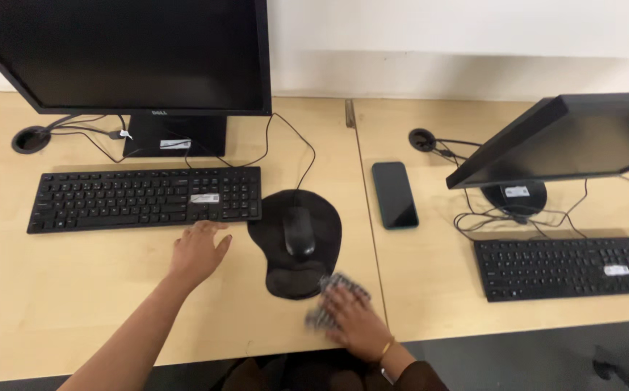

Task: The person cleans a computer workspace by wiping the mouse, mousepad, desk surface, and computer monitor with a cloth.

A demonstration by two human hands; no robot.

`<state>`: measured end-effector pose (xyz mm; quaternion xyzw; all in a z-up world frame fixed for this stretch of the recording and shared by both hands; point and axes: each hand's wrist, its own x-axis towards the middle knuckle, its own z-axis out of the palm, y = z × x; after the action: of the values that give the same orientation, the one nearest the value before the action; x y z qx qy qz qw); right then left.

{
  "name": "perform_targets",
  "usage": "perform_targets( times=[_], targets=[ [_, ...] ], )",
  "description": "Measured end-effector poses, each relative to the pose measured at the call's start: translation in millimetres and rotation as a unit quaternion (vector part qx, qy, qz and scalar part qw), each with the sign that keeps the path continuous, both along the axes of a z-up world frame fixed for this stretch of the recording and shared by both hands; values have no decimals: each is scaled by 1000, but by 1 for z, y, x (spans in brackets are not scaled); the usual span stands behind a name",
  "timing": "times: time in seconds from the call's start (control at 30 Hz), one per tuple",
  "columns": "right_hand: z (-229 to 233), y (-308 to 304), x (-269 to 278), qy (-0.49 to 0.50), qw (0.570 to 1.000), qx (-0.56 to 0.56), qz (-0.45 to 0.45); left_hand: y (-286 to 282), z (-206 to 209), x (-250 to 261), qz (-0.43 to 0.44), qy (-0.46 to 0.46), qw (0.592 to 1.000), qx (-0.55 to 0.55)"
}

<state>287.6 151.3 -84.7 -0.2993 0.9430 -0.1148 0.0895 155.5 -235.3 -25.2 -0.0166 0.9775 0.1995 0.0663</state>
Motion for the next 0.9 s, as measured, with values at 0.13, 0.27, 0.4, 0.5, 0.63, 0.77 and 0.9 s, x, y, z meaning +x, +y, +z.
perform_targets(
  times=[0.13,0.27,0.4,0.5,0.63,0.77,0.9],
  targets=[
    [6,32,8,-80,981,-7,-178,8,-19,3,-36,17,999,-10],
    [-16,131,-9,119,927,51,-351,34,-25,8,-63,-9,998,8],
    [-36,152,-13,173,903,37,-392,73,-27,22,-70,-30,997,4],
    [-24,106,-20,45,934,-47,-352,100,-34,26,-57,-13,998,24],
    [1,38,-4,-56,994,-45,-87,128,-44,27,13,0,999,48],
    [-8,49,-19,-19,997,-26,-69,139,-39,9,45,31,997,45],
    [-39,123,-52,92,976,43,-193,150,-36,-17,81,-2,995,58]
  ],
)
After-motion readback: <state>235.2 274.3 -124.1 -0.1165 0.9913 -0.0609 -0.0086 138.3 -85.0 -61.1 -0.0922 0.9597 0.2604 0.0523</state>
